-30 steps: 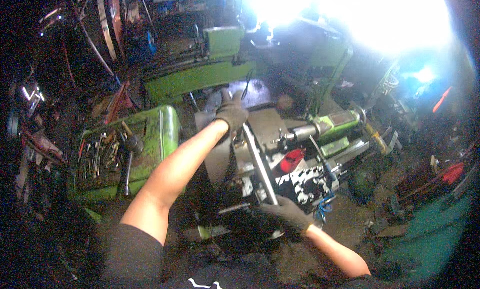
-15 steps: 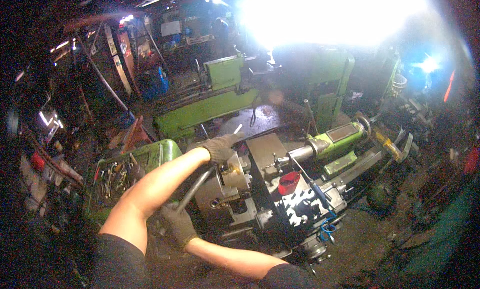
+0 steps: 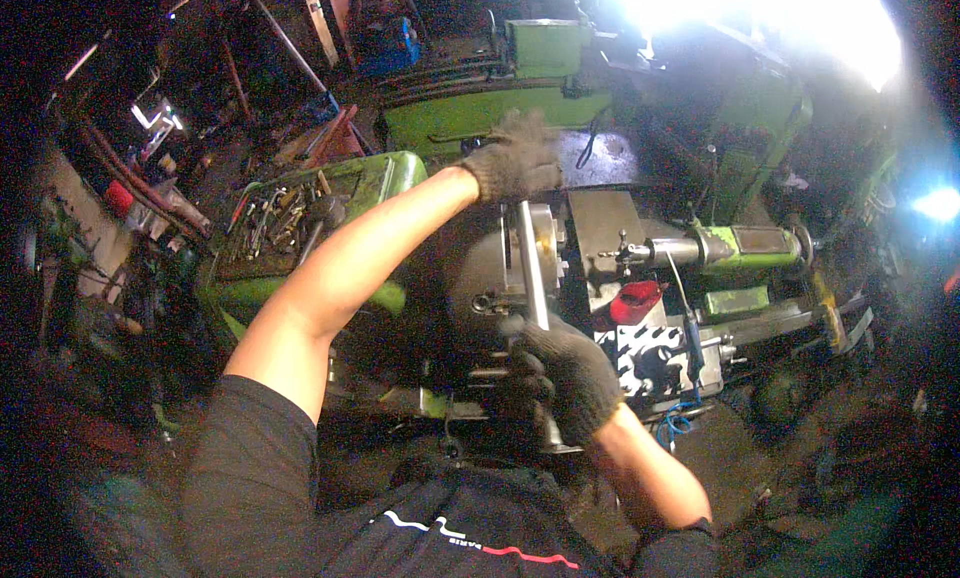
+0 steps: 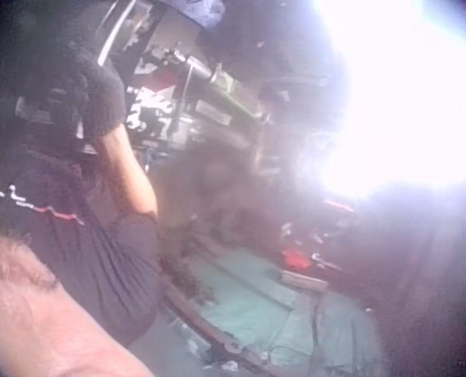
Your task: The person operates a green metal lathe, using a long metal bar to repeatedly tighten or adjust a component on the machine's chuck. The person wears gloves and maintains a consistent rhythm of pushing and pulling the bar against the machine part.
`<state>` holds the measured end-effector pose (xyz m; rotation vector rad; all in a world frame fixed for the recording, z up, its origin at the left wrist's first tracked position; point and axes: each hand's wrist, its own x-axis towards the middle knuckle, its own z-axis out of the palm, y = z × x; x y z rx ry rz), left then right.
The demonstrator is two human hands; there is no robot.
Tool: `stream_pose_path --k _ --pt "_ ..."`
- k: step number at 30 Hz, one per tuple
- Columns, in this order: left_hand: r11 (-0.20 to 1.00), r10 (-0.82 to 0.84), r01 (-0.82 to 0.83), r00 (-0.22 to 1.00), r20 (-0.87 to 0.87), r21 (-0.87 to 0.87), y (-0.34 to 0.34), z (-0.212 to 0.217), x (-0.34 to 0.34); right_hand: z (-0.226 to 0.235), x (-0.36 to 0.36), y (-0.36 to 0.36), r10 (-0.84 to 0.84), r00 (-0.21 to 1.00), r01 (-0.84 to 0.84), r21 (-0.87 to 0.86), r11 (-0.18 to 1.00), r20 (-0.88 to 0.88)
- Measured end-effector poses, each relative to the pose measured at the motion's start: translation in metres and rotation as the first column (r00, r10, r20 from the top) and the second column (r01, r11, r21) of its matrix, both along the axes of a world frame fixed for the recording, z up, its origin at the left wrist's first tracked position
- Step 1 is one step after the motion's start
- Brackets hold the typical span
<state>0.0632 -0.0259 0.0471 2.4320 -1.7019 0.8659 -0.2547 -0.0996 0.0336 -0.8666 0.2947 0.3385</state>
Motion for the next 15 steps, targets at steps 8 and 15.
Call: stream_pose_path --k 8,15 --pt "0.988 0.150 -0.140 0.967 -0.208 0.061 0.024 -0.026 0.006 0.010 0.026 -0.110 0.237 0.971 -0.197 -0.558 0.806 0.000" --pt "0.954 0.268 -0.296 0.908 -0.322 -0.039 0.028 -0.033 -0.025 0.033 0.107 -0.202 0.636 0.764 0.165 -0.920 -0.356 -0.109"
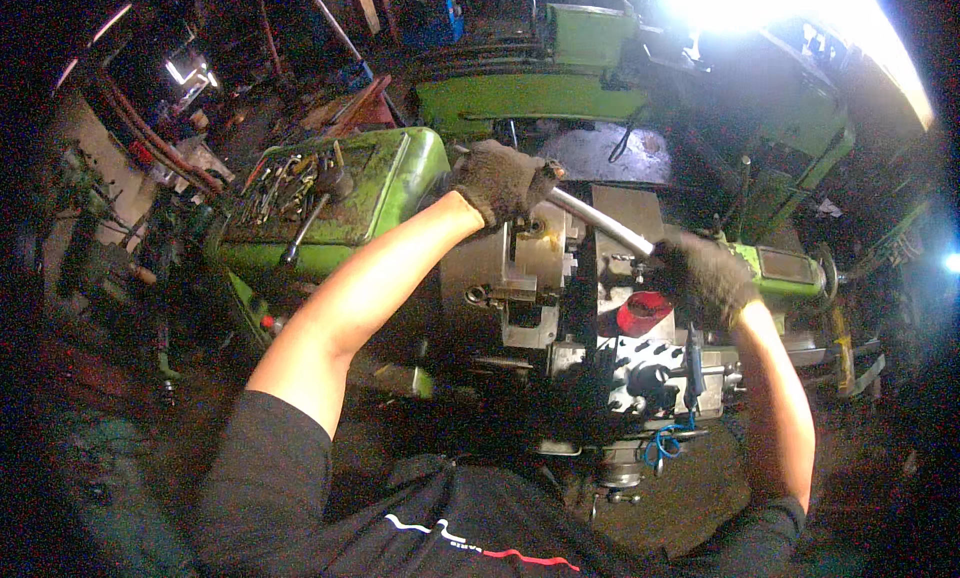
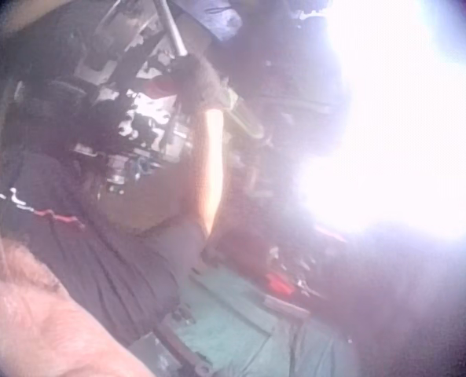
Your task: The person operates a green metal lathe, using a long metal bar to repeatedly tighten or adjust a component on the machine's chuck. The person wears gloves and maintains a consistent rhythm of pushing and pulling the bar against the machine part.
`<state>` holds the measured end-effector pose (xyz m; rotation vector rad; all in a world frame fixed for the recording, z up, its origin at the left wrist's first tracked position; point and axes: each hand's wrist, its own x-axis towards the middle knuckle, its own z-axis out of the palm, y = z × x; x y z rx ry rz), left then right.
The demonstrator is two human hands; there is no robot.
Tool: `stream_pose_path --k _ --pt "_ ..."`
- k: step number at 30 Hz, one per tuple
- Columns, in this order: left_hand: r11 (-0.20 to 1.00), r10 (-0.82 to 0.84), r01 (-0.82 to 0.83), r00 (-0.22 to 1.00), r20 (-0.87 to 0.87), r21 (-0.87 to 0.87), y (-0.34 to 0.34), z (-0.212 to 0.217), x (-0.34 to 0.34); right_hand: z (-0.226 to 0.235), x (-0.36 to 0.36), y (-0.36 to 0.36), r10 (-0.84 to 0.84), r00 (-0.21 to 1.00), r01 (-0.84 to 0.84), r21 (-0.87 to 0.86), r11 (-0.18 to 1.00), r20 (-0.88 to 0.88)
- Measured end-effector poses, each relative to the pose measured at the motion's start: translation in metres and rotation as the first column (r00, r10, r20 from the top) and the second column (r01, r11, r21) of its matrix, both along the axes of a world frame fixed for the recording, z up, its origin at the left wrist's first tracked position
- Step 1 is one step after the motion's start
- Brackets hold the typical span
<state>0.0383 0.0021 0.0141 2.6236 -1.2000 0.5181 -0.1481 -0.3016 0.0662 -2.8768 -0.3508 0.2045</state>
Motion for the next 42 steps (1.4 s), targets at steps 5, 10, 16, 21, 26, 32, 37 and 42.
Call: stream_pose_path --k 5,10,16,21,26,32,37,42 --pt "0.991 0.120 -0.117 0.991 -0.062 0.060 -0.010 0.002 -0.007 -0.009 0.086 -0.050 0.026 0.955 0.016 -0.137 0.990 0.296" --pt "0.941 0.236 -0.170 0.950 -0.207 0.292 -0.029 0.046 -0.036 -0.038 0.182 -0.073 -0.016 0.884 0.133 -0.220 0.966 0.467" --pt "0.912 0.333 -0.212 0.882 -0.333 0.351 -0.028 0.024 -0.041 -0.013 0.235 0.021 0.153 0.832 -0.028 -0.236 0.971 0.534" --pt "0.914 0.402 -0.377 0.889 -0.221 0.146 -0.025 -0.002 -0.052 -0.015 0.264 0.046 0.307 0.844 -0.175 -0.316 0.932 0.440" --pt "0.885 0.421 -0.445 0.890 0.174 0.137 -0.012 -0.013 -0.064 -0.003 0.267 -0.031 0.206 0.885 -0.050 -0.357 0.933 0.416" --pt "0.912 0.223 -0.297 0.938 0.264 0.284 -0.006 -0.012 -0.033 -0.038 0.230 -0.106 -0.013 0.911 0.131 -0.259 0.957 0.412" --pt "0.994 -0.032 0.030 0.999 0.016 0.105 0.029 -0.006 0.029 -0.030 0.063 -0.075 0.000 0.867 0.042 -0.074 0.996 0.499" --pt "0.975 -0.107 0.101 0.994 0.021 0.197 0.006 -0.001 0.067 0.016 -0.029 0.009 -0.268 0.956 0.279 -0.079 0.957 0.122"
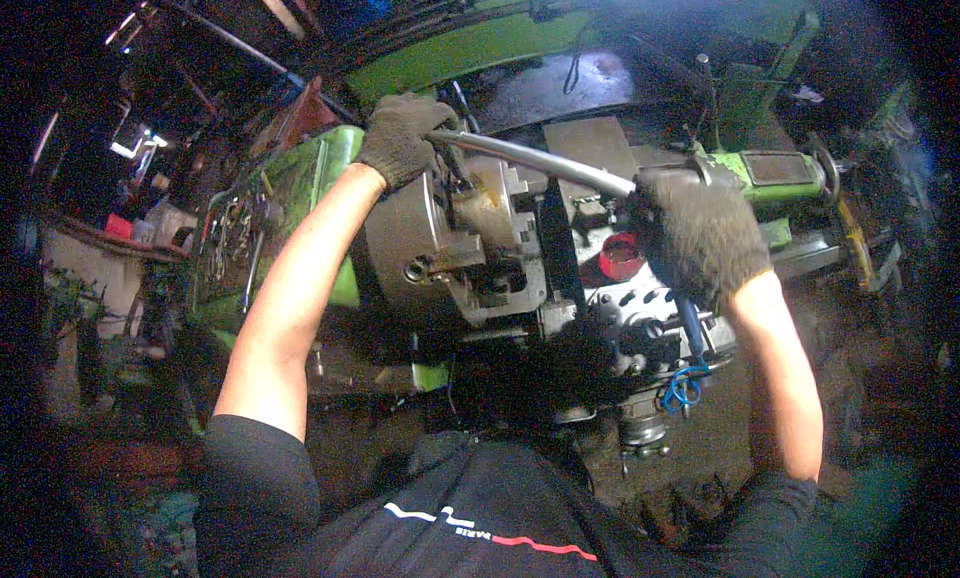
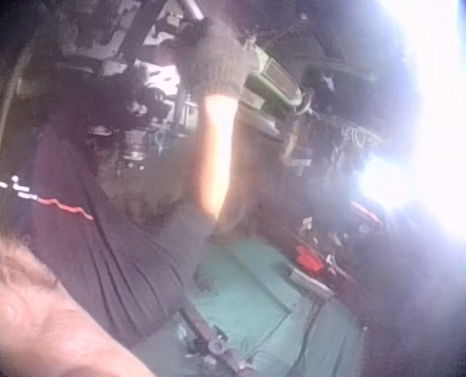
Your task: The person operates a green metal lathe, using a long metal bar to repeatedly tighten or adjust a component on the machine's chuck. The person wears gloves and maintains a consistent rhythm of pushing and pulling the bar against the machine part.
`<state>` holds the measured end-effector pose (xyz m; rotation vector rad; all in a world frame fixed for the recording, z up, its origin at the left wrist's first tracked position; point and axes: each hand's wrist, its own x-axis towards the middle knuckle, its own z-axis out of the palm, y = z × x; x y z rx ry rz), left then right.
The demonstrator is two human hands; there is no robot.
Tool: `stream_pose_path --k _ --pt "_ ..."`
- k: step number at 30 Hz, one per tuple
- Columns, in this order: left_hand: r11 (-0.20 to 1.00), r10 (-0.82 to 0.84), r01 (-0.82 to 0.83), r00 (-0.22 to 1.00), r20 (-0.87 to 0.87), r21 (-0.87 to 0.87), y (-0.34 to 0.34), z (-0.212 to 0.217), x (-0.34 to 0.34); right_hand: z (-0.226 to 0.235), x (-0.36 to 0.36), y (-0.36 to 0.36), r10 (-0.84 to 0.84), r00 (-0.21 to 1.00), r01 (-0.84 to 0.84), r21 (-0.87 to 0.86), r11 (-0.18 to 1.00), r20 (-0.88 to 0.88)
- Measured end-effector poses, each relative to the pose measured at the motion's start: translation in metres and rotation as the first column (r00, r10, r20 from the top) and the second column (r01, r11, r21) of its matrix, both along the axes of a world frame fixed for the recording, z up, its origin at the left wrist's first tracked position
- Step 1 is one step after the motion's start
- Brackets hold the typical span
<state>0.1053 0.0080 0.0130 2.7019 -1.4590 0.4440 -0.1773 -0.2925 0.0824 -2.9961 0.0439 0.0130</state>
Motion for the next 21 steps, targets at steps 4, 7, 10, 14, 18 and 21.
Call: stream_pose_path --k 4,7,10,14,18,21 --pt "0.995 -0.068 0.068 0.998 -0.002 -0.069 -0.017 -0.015 0.029 -0.017 -0.055 0.066 -0.023 0.999 0.028 0.263 0.964 -0.023" --pt "0.993 0.075 -0.037 0.928 0.365 -0.109 -0.019 -0.024 0.032 -0.013 -0.072 0.152 -0.115 0.929 0.369 0.882 0.294 -0.351" --pt "0.981 0.158 -0.154 0.987 -0.028 0.115 -0.050 0.013 0.008 -0.053 -0.080 0.234 -0.189 0.874 0.368 0.864 -0.343 -0.447" --pt "0.949 0.153 -0.013 0.892 -0.425 0.315 -0.061 0.038 -0.008 -0.072 -0.033 0.358 -0.210 0.915 0.229 0.872 -0.433 -0.344" --pt "0.943 0.104 -0.082 0.993 -0.053 0.321 -0.033 0.014 -0.072 -0.163 0.058 0.414 -0.048 0.923 -0.346 0.879 0.327 0.381" --pt "0.958 -0.055 0.005 0.984 0.168 0.288 -0.002 0.011 -0.076 -0.130 0.041 0.365 0.278 0.923 -0.360 0.851 0.382 0.266"
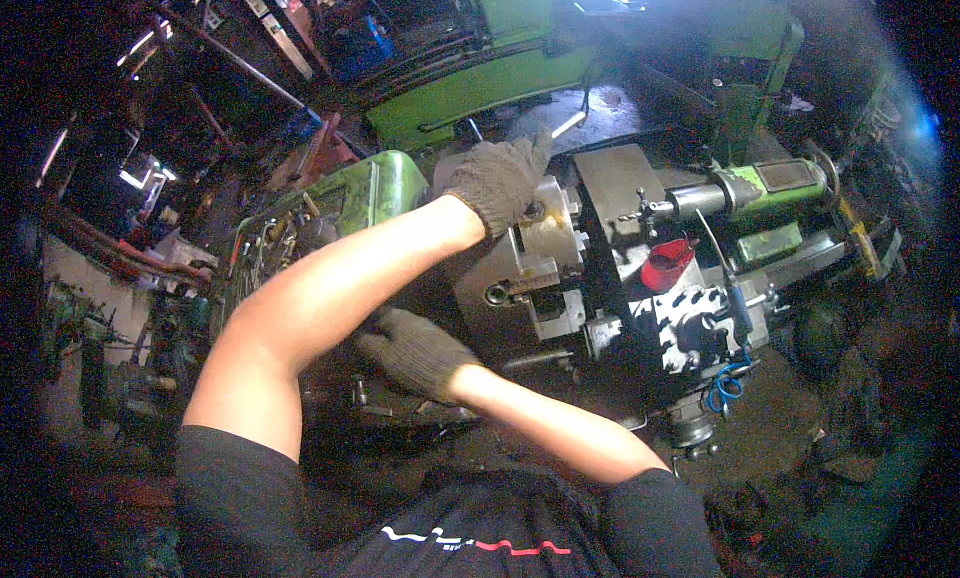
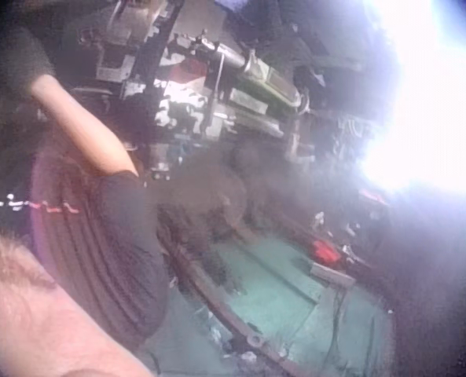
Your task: The person operates a green metal lathe, using a long metal bar to repeatedly tighten or adjust a component on the machine's chuck. The person wears gloves and maintains a consistent rhythm of pushing and pulling the bar against the machine part.
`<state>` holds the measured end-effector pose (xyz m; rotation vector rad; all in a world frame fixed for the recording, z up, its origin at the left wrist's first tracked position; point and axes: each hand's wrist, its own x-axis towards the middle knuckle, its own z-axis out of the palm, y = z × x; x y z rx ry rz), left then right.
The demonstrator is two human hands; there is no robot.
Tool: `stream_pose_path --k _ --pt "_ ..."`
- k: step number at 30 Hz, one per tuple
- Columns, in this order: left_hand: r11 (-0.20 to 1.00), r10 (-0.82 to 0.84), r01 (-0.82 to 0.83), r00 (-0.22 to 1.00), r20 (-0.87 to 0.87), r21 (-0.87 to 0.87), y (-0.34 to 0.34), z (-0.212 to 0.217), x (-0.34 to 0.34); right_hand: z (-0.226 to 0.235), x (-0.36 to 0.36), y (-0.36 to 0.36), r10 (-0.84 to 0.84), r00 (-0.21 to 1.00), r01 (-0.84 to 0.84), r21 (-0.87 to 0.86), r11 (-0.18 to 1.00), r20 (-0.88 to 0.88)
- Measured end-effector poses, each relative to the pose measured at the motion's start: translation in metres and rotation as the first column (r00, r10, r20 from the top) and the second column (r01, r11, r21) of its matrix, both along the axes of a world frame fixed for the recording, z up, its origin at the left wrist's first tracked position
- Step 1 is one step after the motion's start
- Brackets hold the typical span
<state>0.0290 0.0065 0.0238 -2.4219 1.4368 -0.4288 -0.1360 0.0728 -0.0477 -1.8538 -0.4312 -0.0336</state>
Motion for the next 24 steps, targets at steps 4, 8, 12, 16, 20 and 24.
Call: stream_pose_path --k 4,8,12,16,20,24 --pt "0.984 -0.068 0.074 0.997 0.043 -0.162 0.003 -0.016 0.008 0.054 -0.058 -0.121 -0.065 0.942 0.075 0.018 0.997 -0.330" --pt "0.975 -0.198 0.199 0.980 0.013 -0.097 0.000 -0.005 0.029 0.070 -0.111 -0.217 -0.410 0.826 0.512 0.208 0.833 -0.387" --pt "0.975 -0.162 0.157 0.987 -0.019 -0.160 -0.015 0.012 0.031 0.078 -0.162 -0.270 -0.584 0.748 0.663 0.314 0.680 -0.315" --pt "0.820 -0.175 0.172 0.983 0.046 -0.546 -0.047 -0.016 0.020 0.068 -0.192 -0.300 -0.623 0.689 0.724 0.365 0.585 -0.370" --pt "0.877 -0.043 -0.056 0.980 -0.194 -0.478 -0.031 -0.042 0.058 0.080 -0.197 -0.308 -0.589 0.724 0.690 0.367 0.624 -0.358" --pt "0.791 -0.424 0.302 0.897 -0.121 -0.532 -0.019 -0.048 0.075 0.111 -0.179 -0.317 -0.534 0.809 0.586 0.412 0.698 -0.247"
